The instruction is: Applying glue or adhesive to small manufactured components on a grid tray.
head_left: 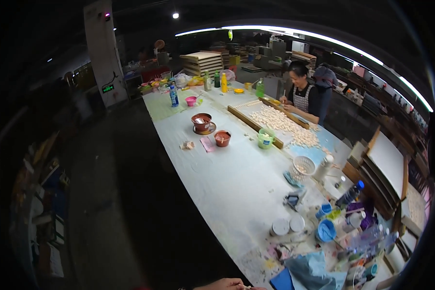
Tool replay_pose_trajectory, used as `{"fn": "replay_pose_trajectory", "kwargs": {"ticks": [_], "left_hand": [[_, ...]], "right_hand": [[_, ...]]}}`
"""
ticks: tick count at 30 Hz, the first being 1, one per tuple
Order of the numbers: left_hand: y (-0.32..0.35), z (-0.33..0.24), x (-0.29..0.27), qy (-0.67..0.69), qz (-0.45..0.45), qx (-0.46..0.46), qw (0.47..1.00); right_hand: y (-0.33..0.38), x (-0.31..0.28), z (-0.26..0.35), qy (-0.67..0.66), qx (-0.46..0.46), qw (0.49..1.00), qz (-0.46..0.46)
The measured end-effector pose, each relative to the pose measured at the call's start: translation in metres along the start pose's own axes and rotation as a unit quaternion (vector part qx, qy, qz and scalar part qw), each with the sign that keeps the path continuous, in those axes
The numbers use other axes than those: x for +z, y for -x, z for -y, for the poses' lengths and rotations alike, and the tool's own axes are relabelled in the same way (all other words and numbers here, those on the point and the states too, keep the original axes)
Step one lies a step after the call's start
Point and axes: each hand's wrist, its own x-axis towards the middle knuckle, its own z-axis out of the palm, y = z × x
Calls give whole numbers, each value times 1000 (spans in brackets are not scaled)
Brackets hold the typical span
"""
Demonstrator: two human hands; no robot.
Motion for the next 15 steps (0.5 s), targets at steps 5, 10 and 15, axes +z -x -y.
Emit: {"fn": "replay_pose_trajectory", "kwargs": {"ticks": [5, 10, 15], "left_hand": [[-26, -47, -70, 40, -43, 6, 998], [-45, -51, -114, 51, -74, -10, 996], [-60, -54, -144, 50, -85, -14, 995]], "right_hand": [[-93, 25, -19, -160, 173, 968, 83], [-150, 31, 6, -100, 225, 967, 65], [-192, 36, 6, -48, 104, 992, 45]]}}
